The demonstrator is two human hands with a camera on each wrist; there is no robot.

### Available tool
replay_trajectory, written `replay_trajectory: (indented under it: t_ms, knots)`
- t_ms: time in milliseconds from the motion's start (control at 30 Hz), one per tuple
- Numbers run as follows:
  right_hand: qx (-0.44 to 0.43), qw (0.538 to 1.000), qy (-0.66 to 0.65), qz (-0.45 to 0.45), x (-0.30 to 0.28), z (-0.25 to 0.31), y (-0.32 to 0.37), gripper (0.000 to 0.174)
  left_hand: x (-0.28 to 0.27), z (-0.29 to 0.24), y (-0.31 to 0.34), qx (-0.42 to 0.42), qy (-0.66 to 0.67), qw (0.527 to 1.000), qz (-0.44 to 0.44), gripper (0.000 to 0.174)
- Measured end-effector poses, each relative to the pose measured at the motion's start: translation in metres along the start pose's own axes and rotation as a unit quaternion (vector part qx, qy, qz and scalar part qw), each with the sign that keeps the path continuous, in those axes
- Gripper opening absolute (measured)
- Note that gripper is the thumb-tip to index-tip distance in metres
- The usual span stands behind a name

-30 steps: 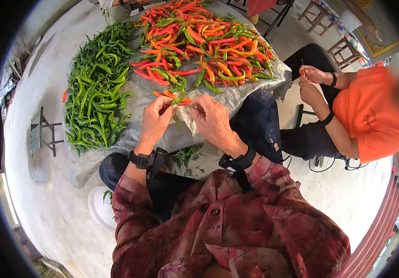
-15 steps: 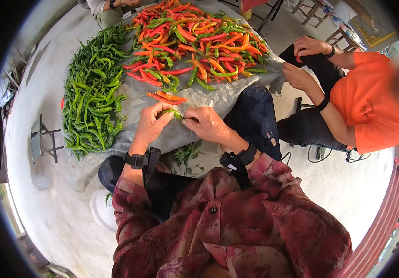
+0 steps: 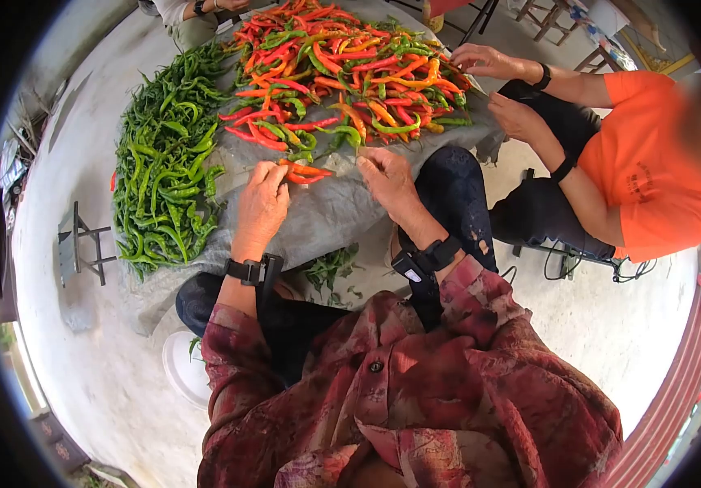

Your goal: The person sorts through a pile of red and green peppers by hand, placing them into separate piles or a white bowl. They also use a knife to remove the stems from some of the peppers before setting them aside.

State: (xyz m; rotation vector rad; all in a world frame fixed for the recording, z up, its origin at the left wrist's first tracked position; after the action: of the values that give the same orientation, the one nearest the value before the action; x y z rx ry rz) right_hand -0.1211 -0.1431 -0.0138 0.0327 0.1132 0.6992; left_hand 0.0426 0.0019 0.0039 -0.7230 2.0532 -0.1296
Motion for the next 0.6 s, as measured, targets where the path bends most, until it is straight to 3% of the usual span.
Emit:
replay_trajectory:
  t_ms: [67, 133, 300, 400, 467, 500, 533, 567, 600]
  knots:
    - [0.016, 1.000, 0.017, -0.007, 0.001, -0.005, 0.001, 0.026, 0.002, -0.001, -0.001, 0.034, -0.026, 0.999, -0.014, 0.024]
    - [-0.043, 0.995, 0.084, -0.011, 0.002, -0.003, 0.004, 0.023, 0.000, -0.005, -0.002, 0.039, -0.033, 0.999, -0.006, 0.020]
    - [-0.046, 0.996, 0.079, -0.003, 0.006, 0.001, 0.007, 0.018, 0.000, -0.006, -0.003, 0.051, -0.056, 0.997, 0.018, 0.016]
    - [-0.062, 0.995, 0.074, 0.018, 0.011, 0.003, 0.012, 0.017, -0.007, -0.012, -0.003, 0.072, -0.034, 0.996, -0.044, 0.013]
    - [-0.079, 0.993, 0.081, 0.029, 0.015, 0.008, 0.015, 0.018, -0.010, -0.002, -0.004, -0.041, 0.194, 0.979, -0.046, 0.010]
    - [-0.096, 0.989, 0.107, 0.045, 0.020, 0.014, 0.017, 0.019, -0.015, -0.002, -0.004, -0.041, 0.194, 0.979, -0.046, 0.010]
    - [-0.113, 0.983, 0.132, 0.061, 0.025, 0.019, 0.019, 0.021, -0.013, 0.005, -0.002, -0.107, 0.385, 0.916, -0.023, 0.011]
    - [-0.112, 0.983, 0.134, 0.061, 0.028, 0.023, 0.021, 0.021, -0.007, 0.008, 0.001, -0.169, 0.559, 0.812, 0.003, 0.013]
    - [-0.117, 0.981, 0.126, 0.095, 0.037, 0.029, 0.024, 0.022, -0.007, 0.008, 0.003, -0.170, 0.560, 0.811, 0.003, 0.013]
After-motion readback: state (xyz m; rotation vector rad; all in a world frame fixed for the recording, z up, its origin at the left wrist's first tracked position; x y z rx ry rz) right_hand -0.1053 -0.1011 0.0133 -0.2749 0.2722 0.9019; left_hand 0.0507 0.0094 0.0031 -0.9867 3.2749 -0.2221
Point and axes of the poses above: each hand's wrist, its own y-axis away from the middle knuckle, its own x-axis out of the palm, z = x × y, the point moved 6 cm from there along -y, towards the middle knuckle, and after that the axes turned 3 degrees about y, right-handed, at the moved point
